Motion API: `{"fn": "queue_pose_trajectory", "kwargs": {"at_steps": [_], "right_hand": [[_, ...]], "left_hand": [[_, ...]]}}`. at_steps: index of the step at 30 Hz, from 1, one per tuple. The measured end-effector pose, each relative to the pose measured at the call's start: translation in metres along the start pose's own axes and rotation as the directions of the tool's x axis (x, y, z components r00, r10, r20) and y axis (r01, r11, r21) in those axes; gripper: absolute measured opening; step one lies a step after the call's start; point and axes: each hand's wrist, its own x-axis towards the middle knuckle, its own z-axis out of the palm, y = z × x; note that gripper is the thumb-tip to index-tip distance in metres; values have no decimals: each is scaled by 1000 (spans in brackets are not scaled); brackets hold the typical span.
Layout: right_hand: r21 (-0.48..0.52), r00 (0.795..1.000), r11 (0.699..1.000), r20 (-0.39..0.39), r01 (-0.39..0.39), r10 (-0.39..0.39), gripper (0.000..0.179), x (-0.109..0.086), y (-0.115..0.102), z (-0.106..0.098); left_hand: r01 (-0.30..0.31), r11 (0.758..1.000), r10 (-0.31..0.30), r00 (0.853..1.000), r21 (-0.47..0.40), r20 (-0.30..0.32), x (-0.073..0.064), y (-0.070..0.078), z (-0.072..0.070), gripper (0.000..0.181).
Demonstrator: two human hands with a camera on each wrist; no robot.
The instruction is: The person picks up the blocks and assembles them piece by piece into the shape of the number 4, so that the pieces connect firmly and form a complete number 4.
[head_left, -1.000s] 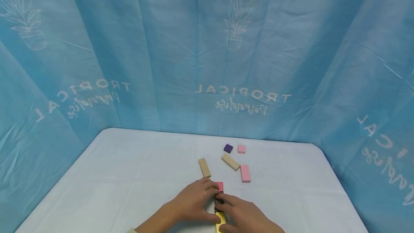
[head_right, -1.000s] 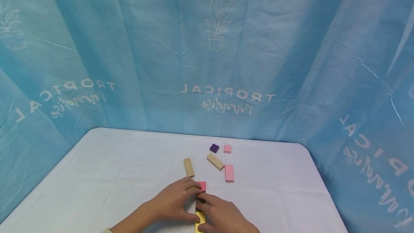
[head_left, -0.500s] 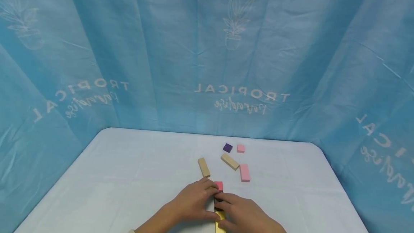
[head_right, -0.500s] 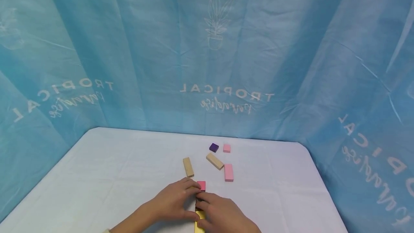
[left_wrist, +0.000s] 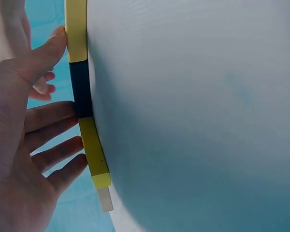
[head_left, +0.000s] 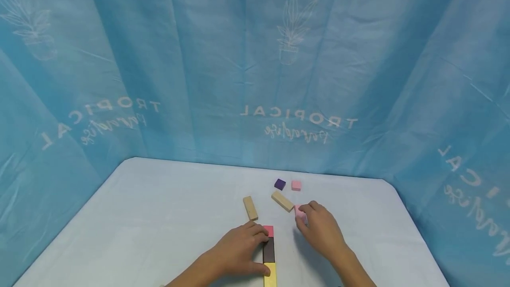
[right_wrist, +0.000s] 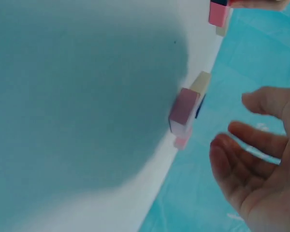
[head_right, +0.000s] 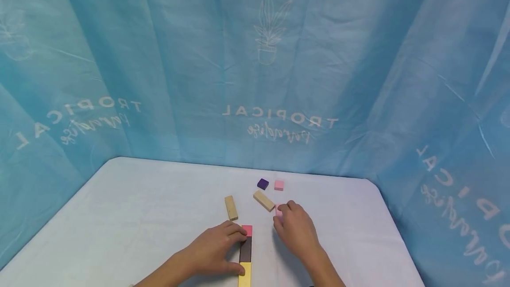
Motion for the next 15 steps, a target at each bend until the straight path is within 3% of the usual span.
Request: {"fn": "queue_pose_trajectory", "kwargs": {"at_steps": [3, 7, 15], "right_hand": [[-8, 997, 998, -23, -68, 68, 30, 7, -1, 5], [-26, 990, 990, 8, -138, 138, 33, 11, 0, 12], [-48, 986, 987, 64, -151, 154, 36, 15, 1, 23]], "left_hand": [[2, 1000, -2, 1000, -12, 14, 2, 0, -2, 73], [15, 1000, -14, 999, -18, 37, 3, 1, -3, 72], [29, 999, -28, 998, -13, 60, 0, -1, 0, 72]]}}
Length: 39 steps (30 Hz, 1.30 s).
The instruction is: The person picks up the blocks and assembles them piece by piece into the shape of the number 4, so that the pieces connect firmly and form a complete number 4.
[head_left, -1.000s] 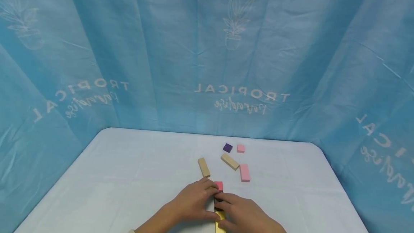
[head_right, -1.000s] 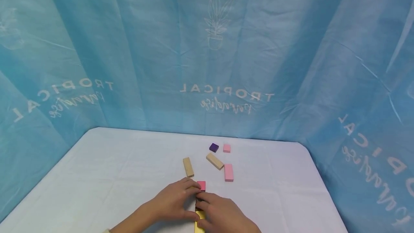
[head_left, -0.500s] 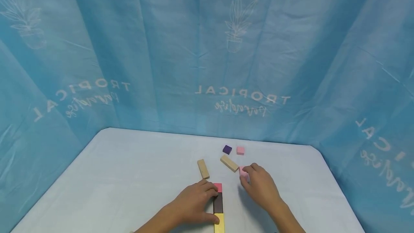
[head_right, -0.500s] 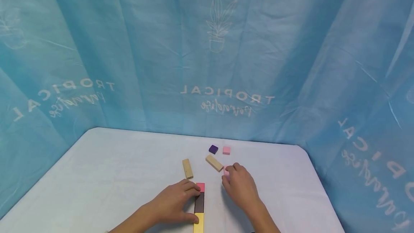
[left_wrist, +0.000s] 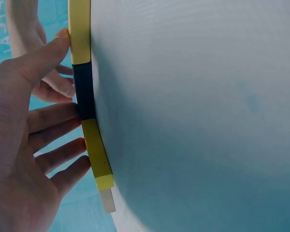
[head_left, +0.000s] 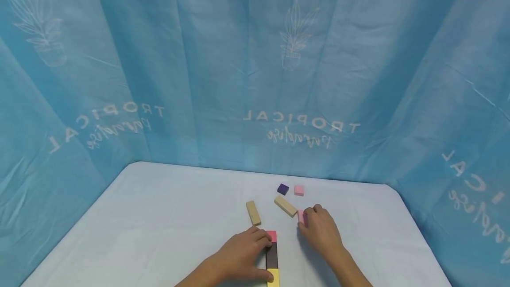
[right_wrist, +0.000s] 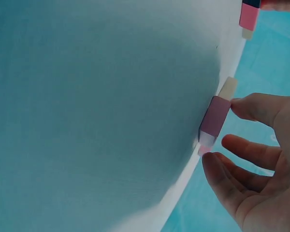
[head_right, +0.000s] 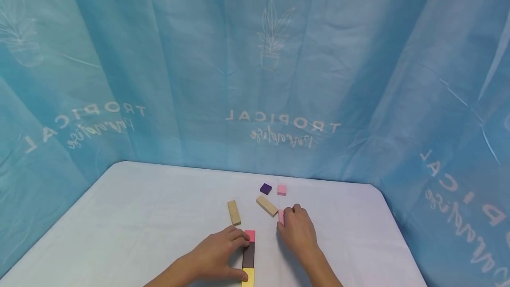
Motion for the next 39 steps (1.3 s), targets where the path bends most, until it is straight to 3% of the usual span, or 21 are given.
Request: {"fn": "queue_pose_trajectory", "kwargs": {"at_steps": [13, 20, 28, 35, 39], "right_hand": [[53, 996, 997, 83, -47, 42, 35, 1, -3, 4], [12, 993, 998, 102, -58, 57, 28, 1, 0, 4], [14, 999, 1000, 51, -20, 19, 26, -1, 4, -1], [13, 999, 999, 13, 33, -33, 25, -9, 5, -4], [19, 999, 999, 32, 39, -40, 27, -12, 3, -6]], "left_hand": [[53, 999, -53, 997, -8, 51, -1, 3, -1, 72], [46, 999, -45, 998, -16, 54, -2, 3, -1, 71], [26, 1000, -26, 1000, -15, 16, -1, 3, 0, 72], [51, 999, -50, 998, -17, 38, -1, 4, 0, 73], [58, 998, -57, 998, -16, 38, -2, 4, 0, 73]]}}
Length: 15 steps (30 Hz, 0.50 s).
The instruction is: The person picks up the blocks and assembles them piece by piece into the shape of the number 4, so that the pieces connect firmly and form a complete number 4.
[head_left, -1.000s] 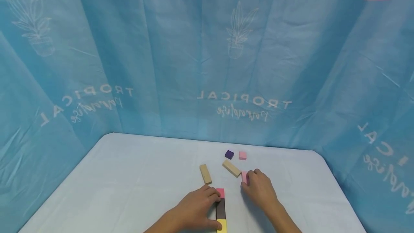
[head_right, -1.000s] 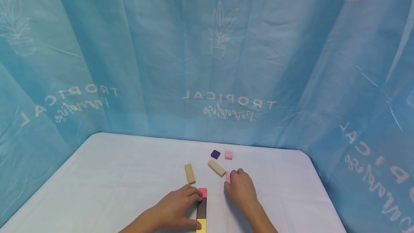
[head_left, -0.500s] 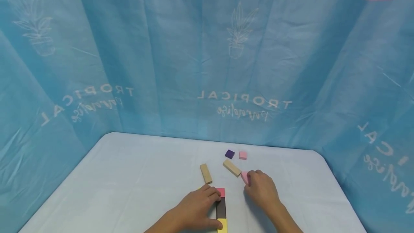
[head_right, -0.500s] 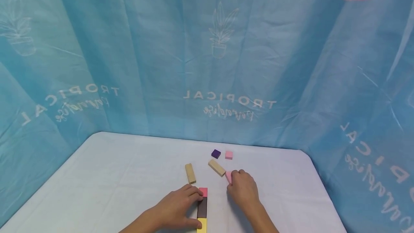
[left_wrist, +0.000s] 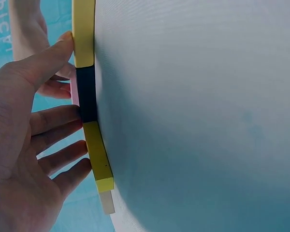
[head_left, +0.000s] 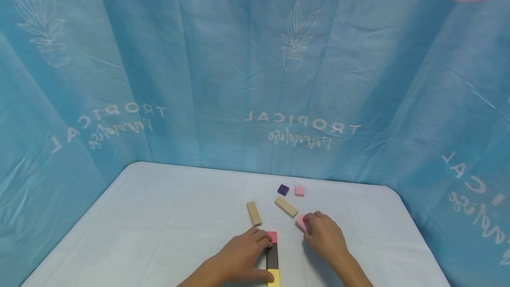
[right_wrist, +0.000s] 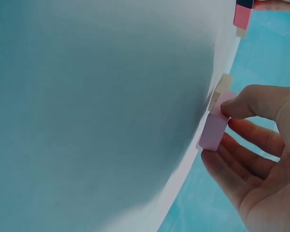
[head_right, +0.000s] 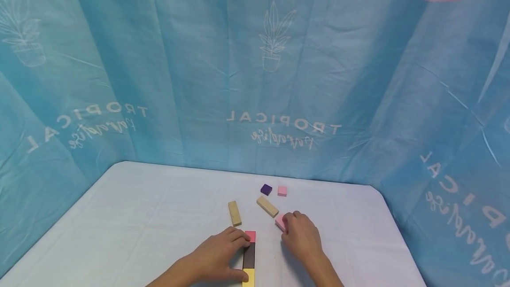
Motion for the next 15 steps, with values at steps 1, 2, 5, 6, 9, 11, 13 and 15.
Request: {"fn": "queue_pose_trajectory", "kwargs": {"at_steps": [1, 2, 5, 6, 9, 11, 13, 15], "right_hand": [[5, 1000, 1000, 10, 2, -2, 28, -1, -1, 0], [9, 1000, 1000, 20, 6, -7, 29, -1, -1, 0], [26, 998, 999, 44, 32, -33, 30, -3, -2, -1], [33, 998, 999, 50, 43, -44, 29, -3, -3, 0], [60, 994, 995, 69, 84, -88, 30, -4, -4, 0], [80, 990, 991, 84, 108, -115, 29, -5, -4, 0], [102, 985, 985, 94, 136, -146, 29, -6, -3, 0], [122, 979, 978, 94, 167, -179, 29, -7, -3, 0]], "left_hand": [[0, 1000, 0, 1000, 1, 0, 0, 0, 0, 73], [-1, 1000, 1, 1000, 2, -2, 0, 0, 0, 73], [-1, 1000, 1, 1000, 1, -5, 0, 0, 0, 73], [0, 1000, 0, 1000, 1, -7, 0, 0, 0, 73], [1, 1000, -1, 1000, -3, -11, 0, 0, 0, 73], [-1, 1000, 1, 1000, -4, -16, 0, 0, 0, 72], [-10, 1000, 10, 1000, -1, -26, -1, -1, 1, 72], [-17, 1000, 17, 999, 3, -34, -1, -1, 1, 72]]}}
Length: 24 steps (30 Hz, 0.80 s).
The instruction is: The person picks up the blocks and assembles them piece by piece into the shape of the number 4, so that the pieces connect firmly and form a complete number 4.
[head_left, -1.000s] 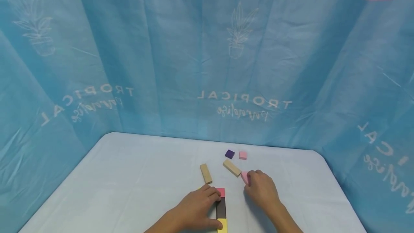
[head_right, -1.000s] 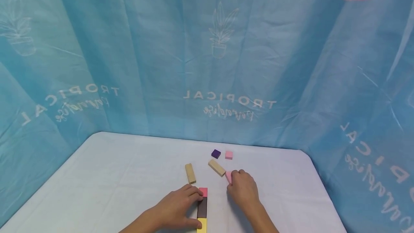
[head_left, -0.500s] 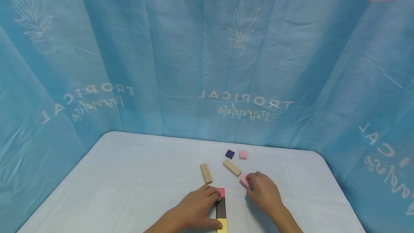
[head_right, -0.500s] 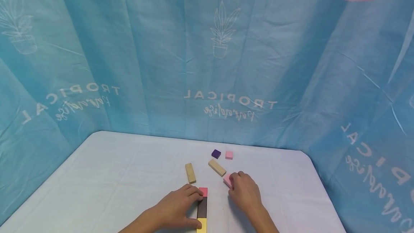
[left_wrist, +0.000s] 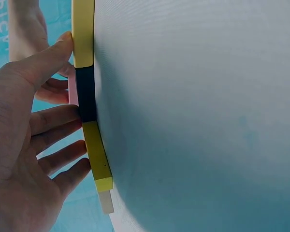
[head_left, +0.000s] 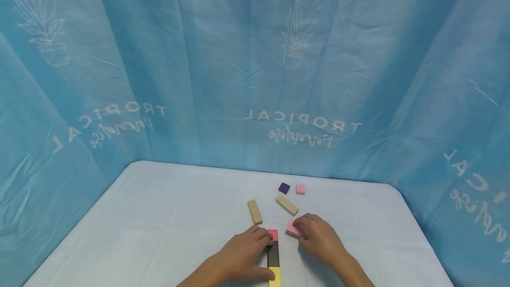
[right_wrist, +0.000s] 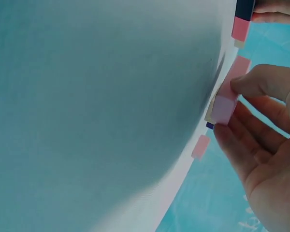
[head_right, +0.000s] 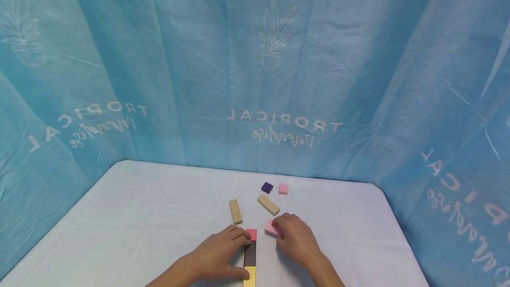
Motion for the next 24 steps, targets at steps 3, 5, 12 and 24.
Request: {"fn": "queue_pose_trajectory", "kwargs": {"at_steps": [3, 5, 12, 24], "right_hand": [[13, 998, 998, -9, 64, -64, 29, -1, 0, 0], [16, 995, 995, -13, 102, -102, 29, -2, 0, 1], [20, 983, 983, 27, 181, -181, 30, 1, 0, 3], [25, 968, 972, 92, 233, -234, 29, 4, -4, 6]], "left_hand": [[-10, 1000, 10, 1000, 4, -12, 0, -1, 0, 72], [-14, 1000, 14, 1000, 3, -17, -1, -1, 0, 72], [-39, 999, 40, 998, 20, -48, -2, -1, 0, 71], [-3, 1000, 3, 1000, -3, -14, -1, 0, 0, 72]]}}
